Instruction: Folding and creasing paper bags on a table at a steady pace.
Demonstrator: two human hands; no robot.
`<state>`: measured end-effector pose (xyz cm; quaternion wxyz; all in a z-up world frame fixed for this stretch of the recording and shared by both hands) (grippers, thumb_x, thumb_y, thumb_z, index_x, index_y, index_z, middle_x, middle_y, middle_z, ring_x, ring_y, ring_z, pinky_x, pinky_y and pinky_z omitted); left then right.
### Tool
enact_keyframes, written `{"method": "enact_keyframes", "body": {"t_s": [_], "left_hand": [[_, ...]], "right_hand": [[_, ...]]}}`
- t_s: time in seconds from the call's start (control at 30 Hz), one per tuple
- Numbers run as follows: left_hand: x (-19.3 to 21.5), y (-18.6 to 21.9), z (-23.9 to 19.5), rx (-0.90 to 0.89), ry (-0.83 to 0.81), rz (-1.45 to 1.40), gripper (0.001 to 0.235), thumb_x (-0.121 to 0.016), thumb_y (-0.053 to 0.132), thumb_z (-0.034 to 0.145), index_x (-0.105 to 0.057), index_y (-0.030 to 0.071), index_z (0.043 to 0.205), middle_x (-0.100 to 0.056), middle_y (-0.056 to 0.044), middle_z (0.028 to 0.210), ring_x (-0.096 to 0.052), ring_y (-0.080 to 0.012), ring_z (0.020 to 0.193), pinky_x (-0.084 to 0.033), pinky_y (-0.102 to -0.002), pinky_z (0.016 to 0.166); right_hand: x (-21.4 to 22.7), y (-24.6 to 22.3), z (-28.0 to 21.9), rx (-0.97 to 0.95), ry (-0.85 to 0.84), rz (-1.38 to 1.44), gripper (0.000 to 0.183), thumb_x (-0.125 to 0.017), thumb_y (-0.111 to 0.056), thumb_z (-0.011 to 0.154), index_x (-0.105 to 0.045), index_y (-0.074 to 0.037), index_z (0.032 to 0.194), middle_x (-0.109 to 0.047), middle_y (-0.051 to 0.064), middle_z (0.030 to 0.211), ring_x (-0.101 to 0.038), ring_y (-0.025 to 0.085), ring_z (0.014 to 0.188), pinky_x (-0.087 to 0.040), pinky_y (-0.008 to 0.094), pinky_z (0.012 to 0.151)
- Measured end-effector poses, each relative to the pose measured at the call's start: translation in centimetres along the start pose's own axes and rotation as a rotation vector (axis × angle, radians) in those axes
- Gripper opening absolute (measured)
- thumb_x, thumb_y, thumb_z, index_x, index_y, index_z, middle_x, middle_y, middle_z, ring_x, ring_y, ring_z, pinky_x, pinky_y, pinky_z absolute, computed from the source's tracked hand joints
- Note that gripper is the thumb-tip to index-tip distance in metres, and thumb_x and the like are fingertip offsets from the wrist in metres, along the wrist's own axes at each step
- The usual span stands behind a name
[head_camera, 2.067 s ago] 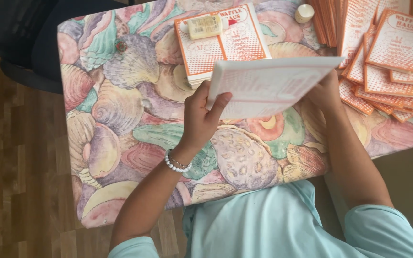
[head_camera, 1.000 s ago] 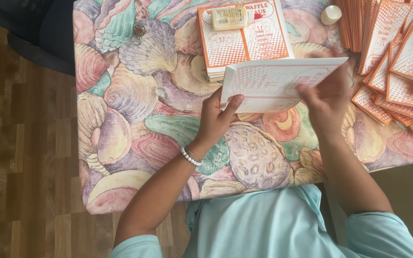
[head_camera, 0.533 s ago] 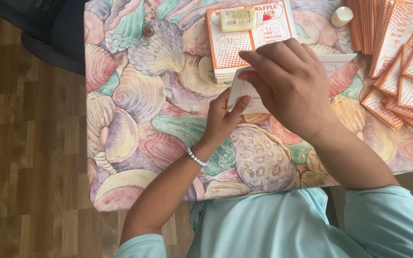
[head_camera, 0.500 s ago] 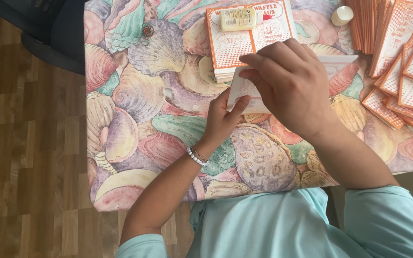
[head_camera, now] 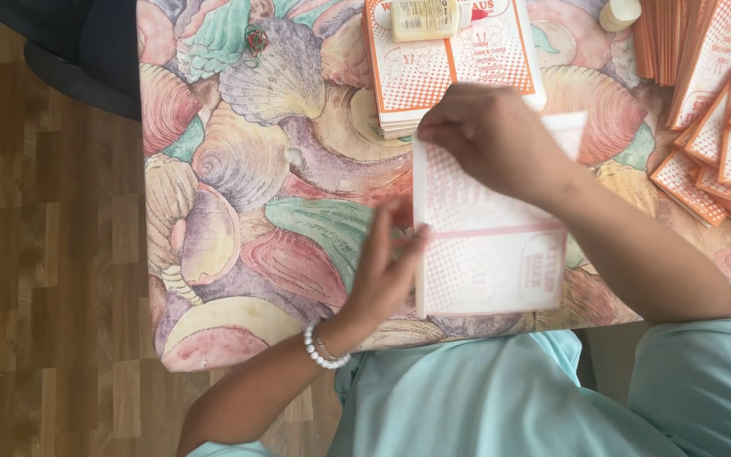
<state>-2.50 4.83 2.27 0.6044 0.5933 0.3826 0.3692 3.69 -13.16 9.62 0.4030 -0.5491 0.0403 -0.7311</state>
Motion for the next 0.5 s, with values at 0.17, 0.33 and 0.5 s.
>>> {"method": "enact_keyframes", "body": {"t_s": [0.17,0.33,0.5], "left_hand": [[4.6,-3.8,3.1,-0.285,0.104,0.642,0.033,-0.046,0.031,0.107,-0.062,0.003,0.117,-0.05,-0.006,0.089,-0.049,-0.0224,0.089,-0.037,-0.039,0.083],[4.2,-4.8,3.6,-0.44,-0.002,1.151,0.04,-0.047,0.04,0.106,-0.068,0.01,0.124,-0.051,-0.003,0.085,-0.049,-0.0209,0.086,-0.039,-0.041,0.078],[4.0,-5.9,3.4,-0.431,0.014,1.28,0.045,-0.058,0.04,0.099,-0.062,0.012,0.134,-0.049,-0.005,0.088,-0.049,-0.0249,0.086,-0.04,-0.045,0.082]], "right_hand": [[-6.7,5.1,-1.9,-0.088,-0.032,0.036,0.007,-0.076,-0.002,0.09,-0.076,0.003,0.094,-0.07,0.019,0.088,-0.069,0.039,0.084,-0.054,0.046,0.069],[-10.8,7.9,-3.0,-0.122,-0.019,-0.02,0.01,-0.076,-0.004,0.09,-0.078,0.001,0.099,-0.068,0.017,0.09,-0.068,0.035,0.086,-0.057,0.043,0.073],[-11.5,8.1,-3.5,-0.102,0.015,-0.059,0.01,-0.078,-0.006,0.09,-0.079,-0.001,0.098,-0.067,0.012,0.089,-0.066,0.028,0.086,-0.057,0.036,0.073]]}}
Point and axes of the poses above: each hand's wrist, its own z-axis towards the middle knuckle, its own x-axis out of the back of the hand, y = z × x, the point moved 2 cm from there along z, towards the middle knuckle
